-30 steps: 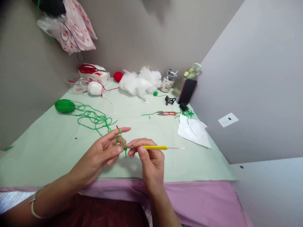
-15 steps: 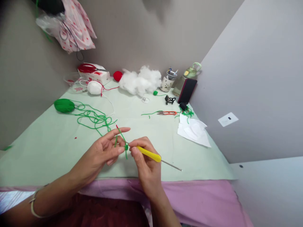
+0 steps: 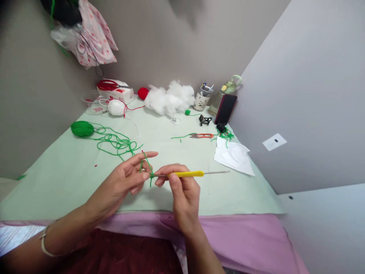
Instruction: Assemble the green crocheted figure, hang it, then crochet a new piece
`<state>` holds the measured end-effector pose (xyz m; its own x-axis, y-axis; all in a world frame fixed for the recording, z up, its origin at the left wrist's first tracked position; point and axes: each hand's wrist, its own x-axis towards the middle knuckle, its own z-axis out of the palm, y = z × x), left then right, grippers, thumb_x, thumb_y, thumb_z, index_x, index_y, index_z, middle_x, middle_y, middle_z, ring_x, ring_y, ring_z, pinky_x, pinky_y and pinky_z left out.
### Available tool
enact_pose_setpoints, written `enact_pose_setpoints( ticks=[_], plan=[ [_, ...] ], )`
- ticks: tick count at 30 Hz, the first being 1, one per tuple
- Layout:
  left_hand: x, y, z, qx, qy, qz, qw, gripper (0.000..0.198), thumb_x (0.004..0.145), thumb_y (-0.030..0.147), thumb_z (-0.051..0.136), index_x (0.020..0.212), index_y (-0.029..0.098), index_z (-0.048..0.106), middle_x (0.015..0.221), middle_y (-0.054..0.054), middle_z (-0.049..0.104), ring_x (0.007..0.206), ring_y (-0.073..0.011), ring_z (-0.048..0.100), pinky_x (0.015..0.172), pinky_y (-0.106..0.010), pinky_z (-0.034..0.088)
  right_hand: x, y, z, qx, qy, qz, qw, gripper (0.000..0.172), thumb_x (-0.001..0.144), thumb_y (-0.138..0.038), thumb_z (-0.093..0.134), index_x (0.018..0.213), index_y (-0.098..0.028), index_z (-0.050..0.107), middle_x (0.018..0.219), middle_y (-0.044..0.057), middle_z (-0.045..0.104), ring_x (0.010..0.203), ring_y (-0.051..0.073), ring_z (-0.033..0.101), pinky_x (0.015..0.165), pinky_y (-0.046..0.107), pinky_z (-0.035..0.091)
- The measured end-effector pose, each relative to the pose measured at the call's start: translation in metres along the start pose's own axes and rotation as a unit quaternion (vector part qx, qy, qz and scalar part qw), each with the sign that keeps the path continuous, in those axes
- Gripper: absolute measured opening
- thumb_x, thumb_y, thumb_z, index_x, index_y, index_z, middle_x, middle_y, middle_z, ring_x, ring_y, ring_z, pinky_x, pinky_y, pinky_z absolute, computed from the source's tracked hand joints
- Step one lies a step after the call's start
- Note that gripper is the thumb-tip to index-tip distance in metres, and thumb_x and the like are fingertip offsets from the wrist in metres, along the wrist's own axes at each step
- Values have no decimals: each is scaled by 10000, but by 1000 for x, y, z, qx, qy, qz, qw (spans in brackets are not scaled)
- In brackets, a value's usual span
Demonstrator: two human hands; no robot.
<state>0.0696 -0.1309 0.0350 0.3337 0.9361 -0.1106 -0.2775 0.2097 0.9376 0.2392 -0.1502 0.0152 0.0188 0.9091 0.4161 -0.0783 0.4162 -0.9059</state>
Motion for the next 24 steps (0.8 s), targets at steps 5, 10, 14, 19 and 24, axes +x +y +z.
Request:
enact_pose_setpoints(
  ticks=[5,10,14,19,24],
  plan=[
    [-2,1,-2,89,60,43,993,453,875,221,703,1321,223,622,864,20,593,602,-87,405,565,-234,356,-9,-1,4,-195,-32,-142,970,281,997,-85,469,1134,-243,656,993,55,713,903,178,682,802,346,552],
    [-5,-3,-4,85,75,50,992,461,863,218,722,1314,223,624,852,18,602,658,-105,460,624,-237,399,-17,16,6,-308,-41,-255,915,445,938,-50,551,1326,-262,610,1091,105,714,999,222,698,804,365,591],
    [-5,-5,-4,-47,20,-12,999,514,852,233,758,1341,226,599,803,44,568,549,-55,371,516,-200,319,-22,24,7,-370,-28,-273,887,543,906,-69,637,1375,-342,628,1103,85,713,984,237,707,788,366,599],
    [-3,-5,-8,-193,-22,-75,978,425,856,208,766,1260,153,645,707,74,460,481,-5,222,454,-170,194,-15,10,13,-212,33,-168,962,349,960,-77,544,1168,-294,722,909,50,706,872,207,671,753,372,559],
    [-3,-7,-4,-133,-2,-36,990,399,865,211,763,1252,208,669,884,26,537,483,17,291,444,-175,206,-3,2,19,-46,42,-52,997,220,990,-166,554,984,-259,753,898,41,706,810,184,652,709,349,530]
  ],
)
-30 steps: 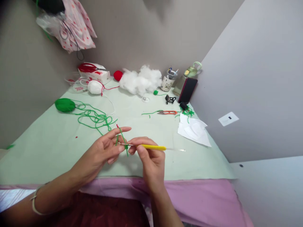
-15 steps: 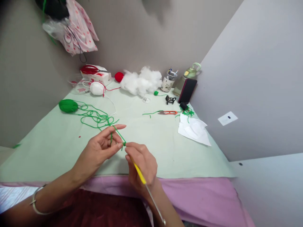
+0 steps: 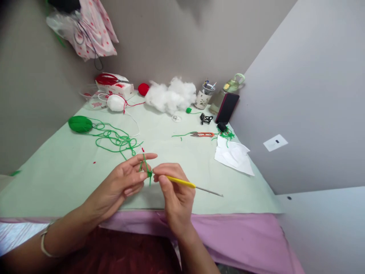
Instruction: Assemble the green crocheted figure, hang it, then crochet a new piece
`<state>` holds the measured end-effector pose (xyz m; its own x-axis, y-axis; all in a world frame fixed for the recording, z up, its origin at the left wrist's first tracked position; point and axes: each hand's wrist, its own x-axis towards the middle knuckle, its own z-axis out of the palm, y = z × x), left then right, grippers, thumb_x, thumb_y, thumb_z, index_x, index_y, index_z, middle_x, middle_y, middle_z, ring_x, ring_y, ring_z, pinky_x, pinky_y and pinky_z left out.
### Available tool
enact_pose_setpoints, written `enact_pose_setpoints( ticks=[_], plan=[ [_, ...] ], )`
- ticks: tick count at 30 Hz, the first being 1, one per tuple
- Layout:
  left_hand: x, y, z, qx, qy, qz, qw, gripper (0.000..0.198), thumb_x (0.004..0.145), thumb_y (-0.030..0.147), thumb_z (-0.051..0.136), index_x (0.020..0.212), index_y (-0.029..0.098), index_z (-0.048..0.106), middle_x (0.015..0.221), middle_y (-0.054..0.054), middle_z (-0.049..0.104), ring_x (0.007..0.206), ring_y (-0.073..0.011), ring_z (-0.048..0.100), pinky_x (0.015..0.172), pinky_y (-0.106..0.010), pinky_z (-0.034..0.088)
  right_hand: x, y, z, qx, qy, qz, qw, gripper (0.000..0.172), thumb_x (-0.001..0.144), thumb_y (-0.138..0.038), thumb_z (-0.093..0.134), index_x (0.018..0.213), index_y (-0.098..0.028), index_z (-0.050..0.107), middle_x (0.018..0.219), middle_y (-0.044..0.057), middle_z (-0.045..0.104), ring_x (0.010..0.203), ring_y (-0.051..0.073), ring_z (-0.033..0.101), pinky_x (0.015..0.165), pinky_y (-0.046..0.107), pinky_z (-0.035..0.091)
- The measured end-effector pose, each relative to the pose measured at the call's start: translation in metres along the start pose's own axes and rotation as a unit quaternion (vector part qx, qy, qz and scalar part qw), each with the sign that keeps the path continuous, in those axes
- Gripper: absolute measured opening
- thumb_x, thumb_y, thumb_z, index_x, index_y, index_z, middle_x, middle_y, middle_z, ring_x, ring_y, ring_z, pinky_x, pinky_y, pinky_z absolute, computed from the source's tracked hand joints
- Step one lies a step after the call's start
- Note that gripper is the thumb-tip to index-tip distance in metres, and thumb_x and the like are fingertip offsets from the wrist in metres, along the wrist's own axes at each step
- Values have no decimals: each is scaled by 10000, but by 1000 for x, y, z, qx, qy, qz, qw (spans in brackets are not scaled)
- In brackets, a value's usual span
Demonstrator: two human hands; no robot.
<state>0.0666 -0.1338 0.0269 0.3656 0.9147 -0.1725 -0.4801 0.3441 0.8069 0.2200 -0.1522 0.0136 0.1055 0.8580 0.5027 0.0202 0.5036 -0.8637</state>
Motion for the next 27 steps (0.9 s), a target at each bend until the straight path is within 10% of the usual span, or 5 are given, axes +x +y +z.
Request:
enact_pose_setpoints(
  ticks=[5,12,20,27],
  plan=[
    [1,-7,-1,78,-13,24,997,356,895,303,755,1240,239,692,872,27,546,527,-6,381,480,-182,266,-2,5,-2,-43,-7,-5,999,235,983,-125,561,1020,-259,750,947,33,746,854,175,679,724,320,555],
    [4,-10,0,38,6,8,999,374,874,269,770,1239,237,690,854,44,554,519,-5,366,496,-195,262,-10,13,-4,-223,-27,-187,956,425,903,27,603,1204,-252,716,1087,85,717,968,193,705,773,325,586],
    [4,-8,2,52,-2,-7,999,342,964,364,638,1240,174,705,510,86,376,509,-69,296,526,-213,263,-7,9,-7,-157,-22,-123,980,382,910,30,585,1121,-250,736,1023,50,728,955,186,696,794,333,573],
    [6,-8,4,26,12,6,1000,360,845,304,812,1189,234,729,834,45,567,492,7,349,473,-191,238,-6,8,-4,-141,-9,-119,983,382,918,28,585,1128,-256,731,1008,39,738,952,176,684,795,332,568]
  ],
)
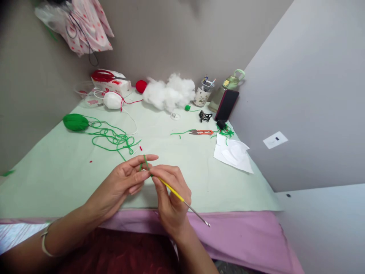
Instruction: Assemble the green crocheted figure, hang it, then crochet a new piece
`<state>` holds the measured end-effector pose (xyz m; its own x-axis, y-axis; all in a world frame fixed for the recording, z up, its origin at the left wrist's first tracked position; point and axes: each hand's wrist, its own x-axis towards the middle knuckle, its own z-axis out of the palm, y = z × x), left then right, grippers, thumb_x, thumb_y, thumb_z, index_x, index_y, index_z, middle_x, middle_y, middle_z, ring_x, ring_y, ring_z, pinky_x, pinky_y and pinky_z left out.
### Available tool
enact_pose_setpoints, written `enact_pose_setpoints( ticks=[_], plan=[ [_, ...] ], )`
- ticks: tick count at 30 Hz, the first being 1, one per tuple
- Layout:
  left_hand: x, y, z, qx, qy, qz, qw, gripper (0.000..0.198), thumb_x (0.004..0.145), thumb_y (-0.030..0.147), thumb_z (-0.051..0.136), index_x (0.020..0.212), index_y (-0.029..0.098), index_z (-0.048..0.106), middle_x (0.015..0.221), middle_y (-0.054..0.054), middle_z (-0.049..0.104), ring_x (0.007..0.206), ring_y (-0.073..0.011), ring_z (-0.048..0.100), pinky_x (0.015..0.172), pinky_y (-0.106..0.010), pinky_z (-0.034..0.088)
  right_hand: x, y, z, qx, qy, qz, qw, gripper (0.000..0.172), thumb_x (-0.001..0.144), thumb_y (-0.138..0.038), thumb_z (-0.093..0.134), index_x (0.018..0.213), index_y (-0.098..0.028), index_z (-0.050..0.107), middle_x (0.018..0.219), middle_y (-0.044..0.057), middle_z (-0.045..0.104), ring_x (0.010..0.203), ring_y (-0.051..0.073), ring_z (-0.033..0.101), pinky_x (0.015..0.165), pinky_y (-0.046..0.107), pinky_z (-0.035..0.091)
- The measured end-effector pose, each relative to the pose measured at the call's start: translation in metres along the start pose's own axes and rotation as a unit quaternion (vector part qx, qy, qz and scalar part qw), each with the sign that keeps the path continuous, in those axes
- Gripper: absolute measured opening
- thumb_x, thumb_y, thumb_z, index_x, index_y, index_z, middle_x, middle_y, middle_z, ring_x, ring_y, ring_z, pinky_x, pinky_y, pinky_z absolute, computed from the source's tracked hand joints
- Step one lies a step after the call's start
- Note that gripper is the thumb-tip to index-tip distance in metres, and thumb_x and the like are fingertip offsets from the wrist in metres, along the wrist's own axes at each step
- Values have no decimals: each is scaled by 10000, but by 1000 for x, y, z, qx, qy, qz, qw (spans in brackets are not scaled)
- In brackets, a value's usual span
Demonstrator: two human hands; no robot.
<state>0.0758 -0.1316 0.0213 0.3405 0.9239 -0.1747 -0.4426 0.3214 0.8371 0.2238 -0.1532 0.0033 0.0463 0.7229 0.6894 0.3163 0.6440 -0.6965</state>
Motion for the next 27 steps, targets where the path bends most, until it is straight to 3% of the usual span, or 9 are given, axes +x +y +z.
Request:
enact_pose_setpoints(
  ticks=[4,9,11,14,18,23,27],
  plan=[
    [-2,0,3,-2,7,13,1000,401,833,260,820,1217,233,709,843,41,582,494,3,353,459,-179,243,-2,2,2,-14,-6,-3,1000,389,924,13,588,1158,-268,722,998,39,736,947,180,687,793,345,578],
    [-4,-2,5,-76,-4,-46,996,448,854,226,784,1283,175,666,625,86,444,472,-19,255,448,-162,224,-13,9,7,-109,16,-94,990,448,912,-31,632,1262,-301,706,1136,78,707,1002,211,693,779,360,589],
    [-3,-1,2,-107,-22,-67,992,424,866,191,761,1279,154,672,571,106,364,467,-25,205,447,-157,219,-12,9,5,-73,20,-57,996,403,930,-45,609,1216,-304,726,1088,67,714,985,207,690,786,364,576],
    [-1,3,-2,-129,-36,-63,989,375,858,132,744,1232,129,706,597,95,404,467,-15,166,434,-148,204,-3,6,-3,50,51,60,996,277,974,-97,559,1066,-268,757,919,38,708,839,177,668,746,352,540],
    [1,5,-4,-121,-39,-48,991,295,856,123,725,1149,127,752,750,37,545,456,15,165,418,-150,181,5,4,-8,218,83,165,958,203,995,-200,565,956,-244,760,861,14,679,685,128,612,660,308,498],
    [0,0,0,-68,-46,-31,996,235,861,181,753,1094,197,771,850,14,597,484,4,264,438,-159,207,2,6,-1,203,22,179,963,170,973,-197,615,970,-250,777,929,29,707,800,146,625,722,304,504],
    [0,-2,0,-11,-16,-7,1000,194,900,264,739,1083,216,781,788,26,561,566,-35,378,537,-159,328,2,9,0,212,42,200,956,154,973,-222,623,969,-250,774,923,24,711,745,130,617,719,300,502]
  ],
)
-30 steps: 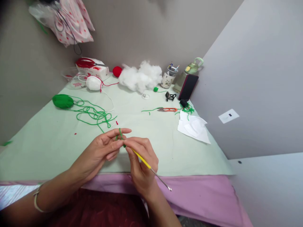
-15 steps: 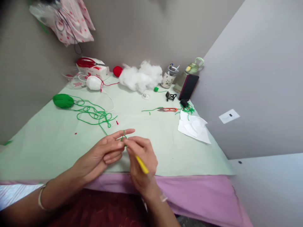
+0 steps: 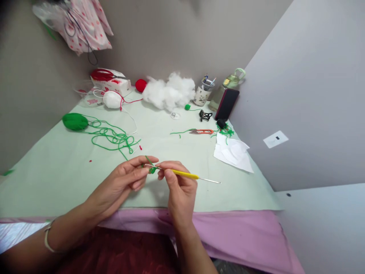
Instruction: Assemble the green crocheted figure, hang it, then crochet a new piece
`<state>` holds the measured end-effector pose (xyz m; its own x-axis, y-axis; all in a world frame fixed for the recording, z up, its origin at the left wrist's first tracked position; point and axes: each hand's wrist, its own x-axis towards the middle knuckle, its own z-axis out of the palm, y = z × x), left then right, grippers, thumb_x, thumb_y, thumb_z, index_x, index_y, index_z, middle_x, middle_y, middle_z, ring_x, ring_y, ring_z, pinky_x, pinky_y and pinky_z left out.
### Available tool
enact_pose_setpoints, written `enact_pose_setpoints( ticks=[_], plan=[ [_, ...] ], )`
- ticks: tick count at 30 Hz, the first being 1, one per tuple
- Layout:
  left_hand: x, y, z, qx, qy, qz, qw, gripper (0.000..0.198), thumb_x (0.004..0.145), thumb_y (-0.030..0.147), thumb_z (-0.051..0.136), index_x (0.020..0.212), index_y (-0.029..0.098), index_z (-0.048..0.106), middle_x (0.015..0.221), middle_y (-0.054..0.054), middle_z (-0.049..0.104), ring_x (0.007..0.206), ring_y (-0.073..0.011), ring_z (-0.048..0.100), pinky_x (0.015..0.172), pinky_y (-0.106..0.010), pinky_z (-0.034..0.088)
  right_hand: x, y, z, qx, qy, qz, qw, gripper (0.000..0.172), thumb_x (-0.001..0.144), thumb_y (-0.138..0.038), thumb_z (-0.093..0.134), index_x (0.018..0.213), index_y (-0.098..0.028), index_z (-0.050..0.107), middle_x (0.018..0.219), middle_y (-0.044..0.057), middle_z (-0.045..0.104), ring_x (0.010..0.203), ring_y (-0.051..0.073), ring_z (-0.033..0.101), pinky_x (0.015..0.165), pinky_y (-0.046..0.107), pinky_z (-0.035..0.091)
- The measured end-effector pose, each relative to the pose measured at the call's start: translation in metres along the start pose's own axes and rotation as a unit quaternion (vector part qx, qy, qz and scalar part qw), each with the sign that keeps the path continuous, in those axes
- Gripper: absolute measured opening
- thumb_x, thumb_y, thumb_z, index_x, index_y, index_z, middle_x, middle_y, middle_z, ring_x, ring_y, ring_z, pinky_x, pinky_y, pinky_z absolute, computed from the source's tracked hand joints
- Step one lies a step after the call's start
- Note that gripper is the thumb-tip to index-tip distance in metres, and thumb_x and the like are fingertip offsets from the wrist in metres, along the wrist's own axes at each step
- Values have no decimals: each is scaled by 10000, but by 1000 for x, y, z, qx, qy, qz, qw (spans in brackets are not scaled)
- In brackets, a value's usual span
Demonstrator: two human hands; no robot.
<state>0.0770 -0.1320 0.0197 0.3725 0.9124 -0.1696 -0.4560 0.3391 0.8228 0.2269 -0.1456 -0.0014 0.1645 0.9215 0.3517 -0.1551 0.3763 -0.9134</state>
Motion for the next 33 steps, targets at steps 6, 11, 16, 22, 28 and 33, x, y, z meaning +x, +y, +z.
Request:
enact_pose_setpoints(
  ticks=[6,11,16,22,28,33],
  plan=[
    [3,-1,-1,11,51,34,998,171,855,256,777,1019,209,782,864,0,605,748,-107,524,720,-221,441,4,-1,4,80,14,34,996,124,940,-297,666,922,-228,767,861,33,727,637,120,626,612,277,527],
    [2,-4,1,28,55,60,996,177,833,222,793,1009,217,769,858,12,608,738,-103,532,691,-212,439,5,3,8,123,20,68,990,109,935,-314,667,936,-240,747,847,22,735,598,108,617,546,245,511],
    [-1,-5,2,53,20,89,994,214,865,215,772,1077,214,740,919,-11,685,909,-148,617,866,-248,476,4,3,10,135,30,69,988,95,925,-301,686,923,-238,757,839,21,743,638,103,651,562,216,532],
    [-3,-3,0,71,-2,98,993,223,954,309,678,1156,223,721,998,-29,698,979,-174,634,934,-281,468,3,-1,10,106,30,44,993,109,940,-291,666,934,-226,754,781,22,733,631,122,669,608,259,588],
    [-1,-4,0,73,39,89,993,215,900,312,743,1094,219,748,917,-21,677,916,-167,608,880,-270,461,-2,0,13,77,36,23,996,123,954,-240,647,954,-219,769,824,33,738,695,136,703,656,283,612],
    [-2,-1,0,43,51,79,995,225,847,278,788,1066,234,766,881,2,611,872,-151,574,838,-256,440,-1,0,11,67,22,21,997,128,962,-262,635,955,-209,751,836,43,744,691,156,714,646,315,625]
  ],
)
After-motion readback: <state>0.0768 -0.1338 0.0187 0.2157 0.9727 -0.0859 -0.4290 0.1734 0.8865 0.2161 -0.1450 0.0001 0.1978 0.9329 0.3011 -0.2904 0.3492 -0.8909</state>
